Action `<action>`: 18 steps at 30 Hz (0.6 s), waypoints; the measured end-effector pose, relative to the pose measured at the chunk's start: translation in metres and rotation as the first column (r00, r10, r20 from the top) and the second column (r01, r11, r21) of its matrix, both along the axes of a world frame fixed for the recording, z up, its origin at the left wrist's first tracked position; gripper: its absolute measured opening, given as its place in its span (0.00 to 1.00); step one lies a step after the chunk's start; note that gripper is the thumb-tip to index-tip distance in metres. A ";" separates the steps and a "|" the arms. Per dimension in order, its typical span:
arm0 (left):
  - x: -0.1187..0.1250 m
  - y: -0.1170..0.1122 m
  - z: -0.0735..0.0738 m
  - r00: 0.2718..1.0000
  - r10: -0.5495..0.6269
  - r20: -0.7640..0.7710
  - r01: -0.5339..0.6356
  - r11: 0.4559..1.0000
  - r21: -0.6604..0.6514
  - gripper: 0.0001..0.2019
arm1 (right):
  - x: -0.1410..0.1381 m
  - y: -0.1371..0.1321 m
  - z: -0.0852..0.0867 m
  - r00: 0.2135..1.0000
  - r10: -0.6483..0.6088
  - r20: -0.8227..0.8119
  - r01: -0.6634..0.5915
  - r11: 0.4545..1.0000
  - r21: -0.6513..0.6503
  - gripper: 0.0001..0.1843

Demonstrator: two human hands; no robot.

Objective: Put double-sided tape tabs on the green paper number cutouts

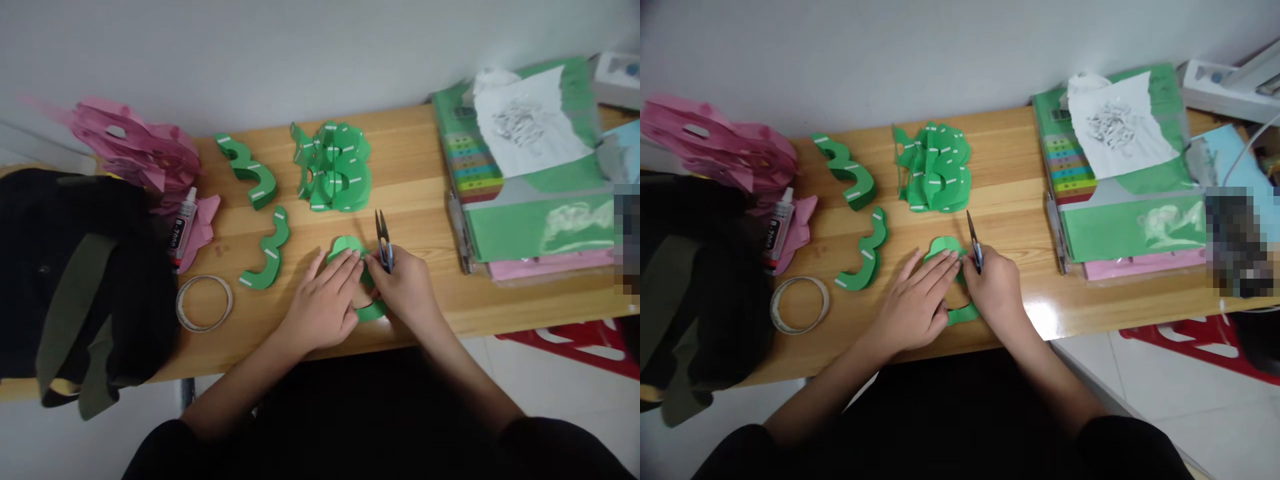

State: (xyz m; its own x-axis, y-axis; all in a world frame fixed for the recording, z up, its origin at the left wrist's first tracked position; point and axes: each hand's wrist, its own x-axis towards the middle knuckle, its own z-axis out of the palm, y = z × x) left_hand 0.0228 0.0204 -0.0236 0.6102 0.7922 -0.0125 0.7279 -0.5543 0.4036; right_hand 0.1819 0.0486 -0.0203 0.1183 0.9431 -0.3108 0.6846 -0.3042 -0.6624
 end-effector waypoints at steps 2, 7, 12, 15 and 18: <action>0.003 0.000 0.000 1.000 0.015 -0.003 -0.014 1.000 0.008 0.29 | -0.001 0.000 0.000 0.996 0.020 0.087 -0.022 1.000 0.020 0.08; 0.009 -0.001 0.003 0.998 0.037 -0.045 -0.036 0.999 0.010 0.28 | -0.004 0.002 0.001 0.953 0.093 0.288 -0.100 0.995 0.012 0.09; 0.014 0.000 0.007 0.996 0.024 -0.090 -0.020 0.999 0.046 0.27 | -0.007 0.006 0.008 0.873 0.186 0.450 -0.162 0.983 -0.092 0.11; 0.015 0.000 0.009 0.993 0.012 -0.120 -0.004 0.998 0.061 0.28 | -0.009 0.010 0.013 0.848 0.201 0.491 -0.182 0.979 -0.088 0.11; 0.014 -0.001 0.009 0.991 0.004 -0.133 0.004 0.998 0.059 0.28 | -0.010 0.013 0.017 0.841 0.222 0.494 -0.201 0.975 -0.095 0.11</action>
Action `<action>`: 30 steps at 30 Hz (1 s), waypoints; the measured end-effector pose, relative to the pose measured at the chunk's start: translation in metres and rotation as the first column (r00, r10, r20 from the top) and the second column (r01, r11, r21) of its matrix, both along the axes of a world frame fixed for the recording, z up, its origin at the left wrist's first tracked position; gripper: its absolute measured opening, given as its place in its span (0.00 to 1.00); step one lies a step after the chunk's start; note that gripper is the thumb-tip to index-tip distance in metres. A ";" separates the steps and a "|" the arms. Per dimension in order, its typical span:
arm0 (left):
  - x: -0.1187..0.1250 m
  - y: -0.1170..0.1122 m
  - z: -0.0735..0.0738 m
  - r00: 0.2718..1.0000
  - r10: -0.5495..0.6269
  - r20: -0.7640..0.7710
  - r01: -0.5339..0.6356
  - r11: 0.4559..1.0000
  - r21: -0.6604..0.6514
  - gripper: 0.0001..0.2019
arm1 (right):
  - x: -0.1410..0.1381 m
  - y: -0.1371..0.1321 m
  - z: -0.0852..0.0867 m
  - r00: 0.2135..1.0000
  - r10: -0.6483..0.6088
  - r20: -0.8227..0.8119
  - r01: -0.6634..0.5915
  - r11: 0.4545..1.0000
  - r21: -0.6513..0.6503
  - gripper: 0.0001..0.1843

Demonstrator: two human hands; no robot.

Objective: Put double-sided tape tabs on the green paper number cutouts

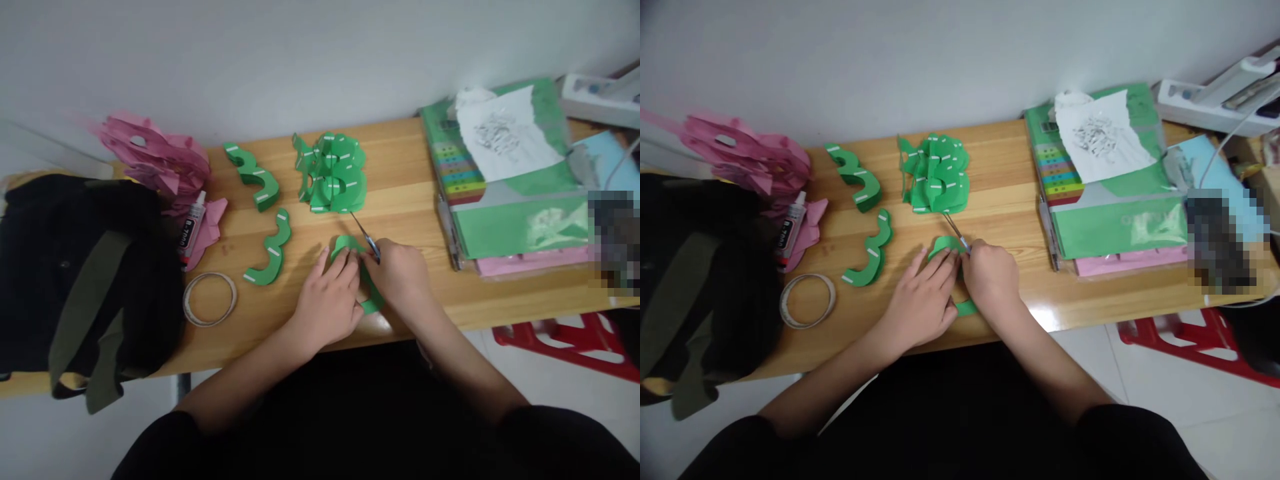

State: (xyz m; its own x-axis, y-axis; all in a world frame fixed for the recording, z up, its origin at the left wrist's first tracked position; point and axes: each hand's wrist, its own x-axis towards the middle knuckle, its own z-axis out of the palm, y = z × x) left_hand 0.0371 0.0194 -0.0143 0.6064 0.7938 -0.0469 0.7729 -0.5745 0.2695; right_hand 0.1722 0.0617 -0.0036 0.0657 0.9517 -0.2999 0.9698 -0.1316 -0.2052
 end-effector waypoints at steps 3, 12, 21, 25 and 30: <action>-0.001 -0.001 0.000 1.000 0.010 -0.002 -0.010 1.000 0.000 0.28 | 0.005 0.003 0.000 0.999 -0.015 -0.046 0.016 1.000 0.023 0.09; 0.004 0.011 0.013 0.976 0.118 0.184 -0.107 0.992 -0.069 0.22 | 0.042 -0.005 -0.020 0.718 -0.213 -0.663 0.307 0.951 0.027 0.10; -0.094 -0.034 0.017 0.675 0.341 0.654 -0.422 0.906 -0.036 0.18 | 0.046 -0.037 -0.024 0.447 -0.223 -0.866 0.453 0.892 0.004 0.17; -0.065 -0.041 -0.001 0.792 0.314 0.524 -0.365 0.931 -0.007 0.21 | 0.024 -0.042 -0.014 0.297 -0.277 -0.914 0.380 0.912 -0.153 0.24; -0.001 -0.028 -0.010 0.958 0.218 0.185 -0.244 0.961 0.132 0.17 | 0.015 -0.045 -0.009 0.422 -0.248 -0.872 0.289 0.949 -0.130 0.28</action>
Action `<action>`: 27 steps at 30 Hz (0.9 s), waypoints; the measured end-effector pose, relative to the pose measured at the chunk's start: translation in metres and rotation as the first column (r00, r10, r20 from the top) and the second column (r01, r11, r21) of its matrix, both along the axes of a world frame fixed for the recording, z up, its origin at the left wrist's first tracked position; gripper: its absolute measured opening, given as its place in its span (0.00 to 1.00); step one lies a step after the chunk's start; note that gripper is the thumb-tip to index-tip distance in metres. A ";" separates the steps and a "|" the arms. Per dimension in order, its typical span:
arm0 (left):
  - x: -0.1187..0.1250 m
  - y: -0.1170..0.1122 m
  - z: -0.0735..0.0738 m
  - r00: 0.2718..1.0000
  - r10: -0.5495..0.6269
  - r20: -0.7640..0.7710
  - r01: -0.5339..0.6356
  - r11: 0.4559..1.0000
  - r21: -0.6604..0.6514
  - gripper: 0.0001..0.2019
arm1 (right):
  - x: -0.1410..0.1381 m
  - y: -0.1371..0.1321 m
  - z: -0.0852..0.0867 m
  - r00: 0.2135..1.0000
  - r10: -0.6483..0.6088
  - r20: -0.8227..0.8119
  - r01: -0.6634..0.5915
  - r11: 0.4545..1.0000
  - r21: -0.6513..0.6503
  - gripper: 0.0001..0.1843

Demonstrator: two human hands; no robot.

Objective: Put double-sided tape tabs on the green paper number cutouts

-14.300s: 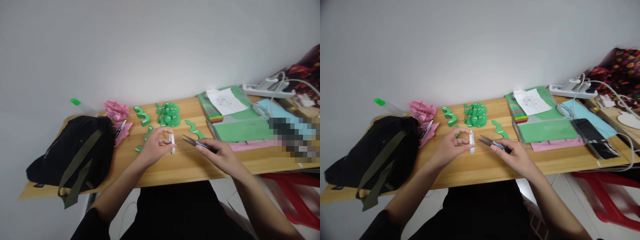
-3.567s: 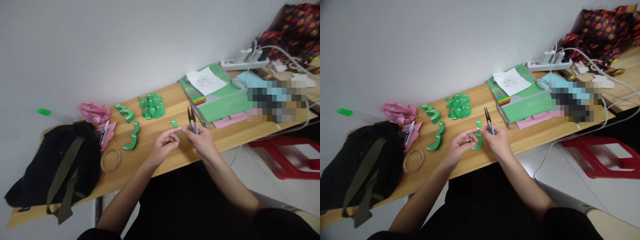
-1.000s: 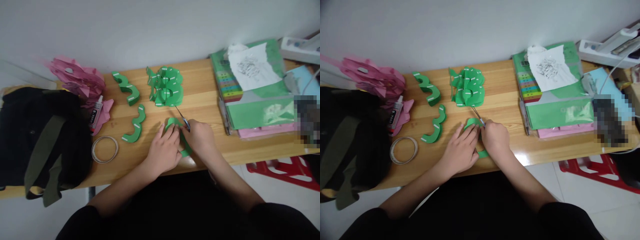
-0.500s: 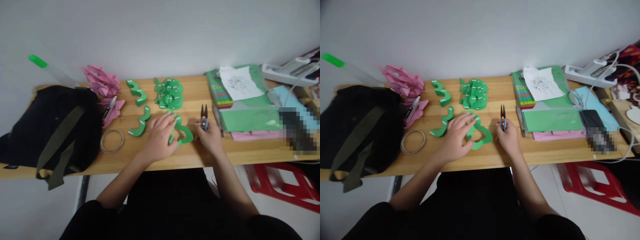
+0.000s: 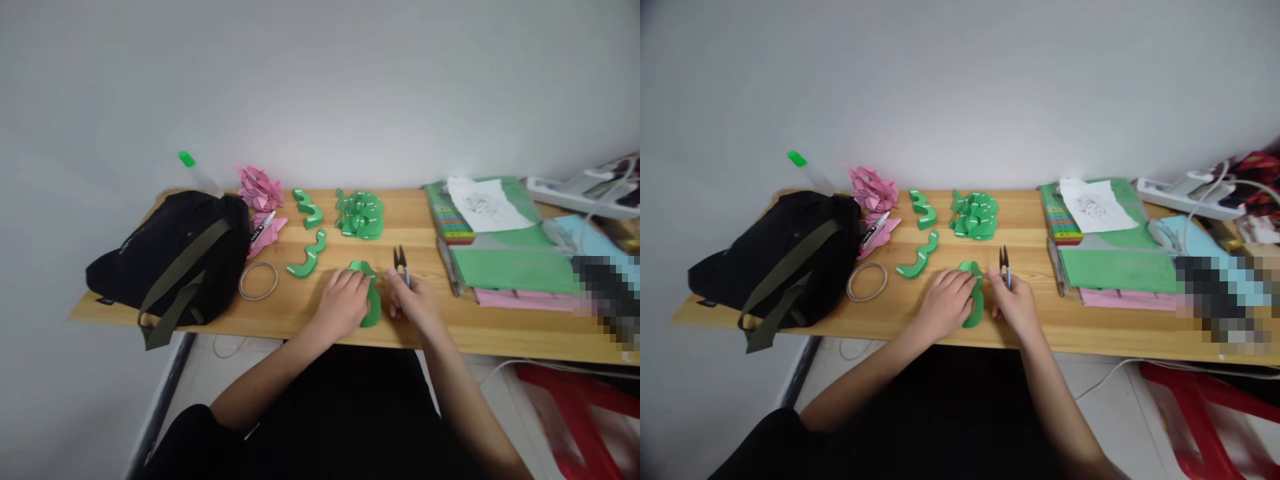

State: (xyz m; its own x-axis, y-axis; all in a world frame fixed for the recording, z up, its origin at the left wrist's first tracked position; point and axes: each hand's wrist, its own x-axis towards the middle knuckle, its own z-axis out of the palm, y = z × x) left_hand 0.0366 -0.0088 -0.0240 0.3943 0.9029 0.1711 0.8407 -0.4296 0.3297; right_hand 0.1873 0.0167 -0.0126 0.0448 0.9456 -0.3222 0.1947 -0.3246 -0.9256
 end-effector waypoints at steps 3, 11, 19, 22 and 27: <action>0.011 0.008 0.002 0.999 -0.016 -0.044 0.016 1.000 0.003 0.15 | 0.007 0.001 -0.006 0.981 0.072 0.178 -0.077 0.997 0.018 0.27; -0.002 0.020 0.003 0.997 0.040 0.061 -0.038 0.999 -0.028 0.18 | 0.012 0.009 -0.018 0.962 0.104 0.251 -0.109 0.994 0.004 0.17; 0.007 0.024 0.001 0.993 0.053 0.106 -0.049 0.998 -0.040 0.14 | 0.004 0.018 -0.024 0.945 0.141 0.294 -0.155 0.987 0.028 0.17; -0.002 0.024 0.005 0.988 0.079 0.134 -0.074 0.996 -0.039 0.15 | 0.007 0.021 -0.024 0.930 0.121 0.346 -0.144 0.989 0.039 0.12; -0.065 -0.002 0.028 0.906 0.420 0.061 -0.424 0.896 0.133 0.14 | 0.008 0.020 -0.022 0.921 0.107 0.374 -0.119 0.993 0.009 0.13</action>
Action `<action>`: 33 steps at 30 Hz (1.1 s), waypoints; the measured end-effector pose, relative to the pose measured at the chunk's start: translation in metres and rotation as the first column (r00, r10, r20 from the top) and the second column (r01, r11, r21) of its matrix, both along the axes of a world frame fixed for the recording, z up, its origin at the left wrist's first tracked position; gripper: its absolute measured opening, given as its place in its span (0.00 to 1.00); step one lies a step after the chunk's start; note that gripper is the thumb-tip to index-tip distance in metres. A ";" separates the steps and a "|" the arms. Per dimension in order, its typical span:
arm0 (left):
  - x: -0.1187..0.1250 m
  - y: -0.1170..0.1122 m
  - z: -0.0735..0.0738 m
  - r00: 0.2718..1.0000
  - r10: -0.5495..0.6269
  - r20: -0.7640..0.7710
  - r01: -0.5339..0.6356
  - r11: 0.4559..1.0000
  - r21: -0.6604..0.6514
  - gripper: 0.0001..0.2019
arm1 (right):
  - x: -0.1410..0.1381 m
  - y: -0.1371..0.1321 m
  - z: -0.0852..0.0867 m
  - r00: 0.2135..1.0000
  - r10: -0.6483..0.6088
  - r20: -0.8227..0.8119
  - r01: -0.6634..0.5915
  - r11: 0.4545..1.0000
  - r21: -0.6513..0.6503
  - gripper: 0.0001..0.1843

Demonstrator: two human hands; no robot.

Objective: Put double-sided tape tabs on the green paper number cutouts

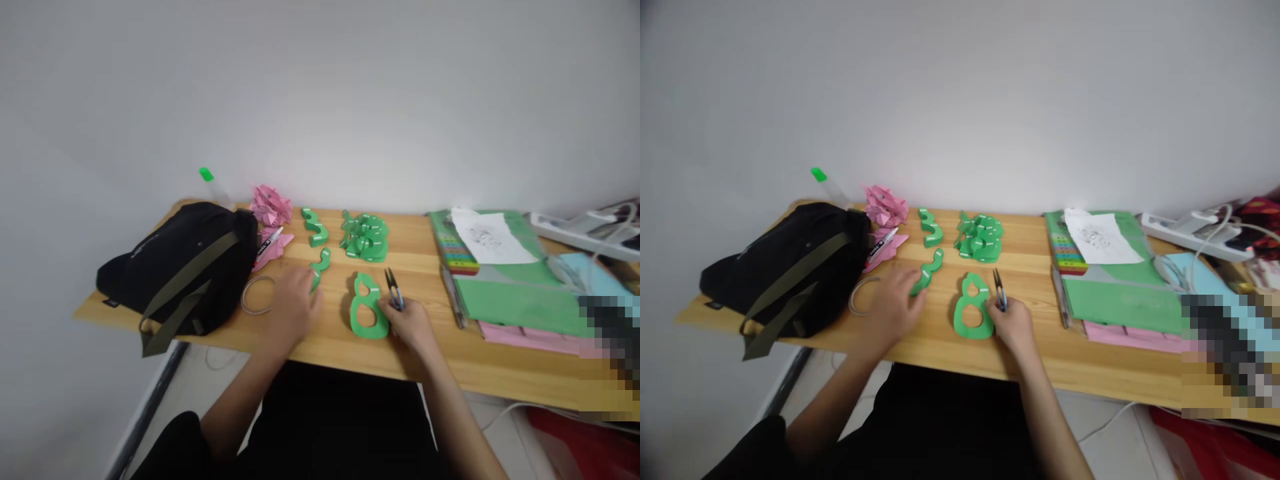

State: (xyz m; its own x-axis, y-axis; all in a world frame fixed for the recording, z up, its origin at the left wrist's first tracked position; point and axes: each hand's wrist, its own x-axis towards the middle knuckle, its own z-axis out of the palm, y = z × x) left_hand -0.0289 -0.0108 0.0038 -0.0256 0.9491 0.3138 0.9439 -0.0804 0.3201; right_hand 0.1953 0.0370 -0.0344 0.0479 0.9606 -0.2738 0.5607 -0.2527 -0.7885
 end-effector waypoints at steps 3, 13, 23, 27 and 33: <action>-0.046 -0.025 0.008 0.955 0.148 -0.256 -0.199 0.963 -0.184 0.07 | -0.001 -0.005 -0.001 0.999 -0.031 -0.012 0.031 0.999 0.012 0.16; -0.052 -0.070 0.025 0.871 -0.087 0.483 0.221 0.948 -0.228 0.06 | -0.007 -0.036 0.033 0.800 -0.173 -0.574 0.301 0.944 0.135 0.15; 0.014 -0.057 0.043 0.544 -0.191 0.817 0.431 0.899 -0.077 0.02 | -0.026 -0.077 0.092 0.957 0.173 -0.232 -0.073 0.921 0.383 0.13; 0.021 -0.056 0.038 0.513 -0.150 0.845 0.414 0.906 -0.090 0.02 | -0.023 -0.075 0.089 0.928 0.134 -0.348 -0.022 0.951 0.308 0.12; 0.026 -0.051 0.038 0.397 -0.058 0.916 0.517 0.839 -0.170 0.20 | -0.020 -0.065 0.079 0.812 0.116 -0.572 -0.062 0.992 0.112 0.13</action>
State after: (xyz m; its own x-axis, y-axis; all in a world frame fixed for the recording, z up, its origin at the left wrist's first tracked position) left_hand -0.0032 -0.0621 0.0421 0.2425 0.9675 -0.0713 0.0898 0.0508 0.9947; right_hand 0.1749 -0.0278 0.0446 -0.1797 0.9734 -0.1419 0.0137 -0.1418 -0.9898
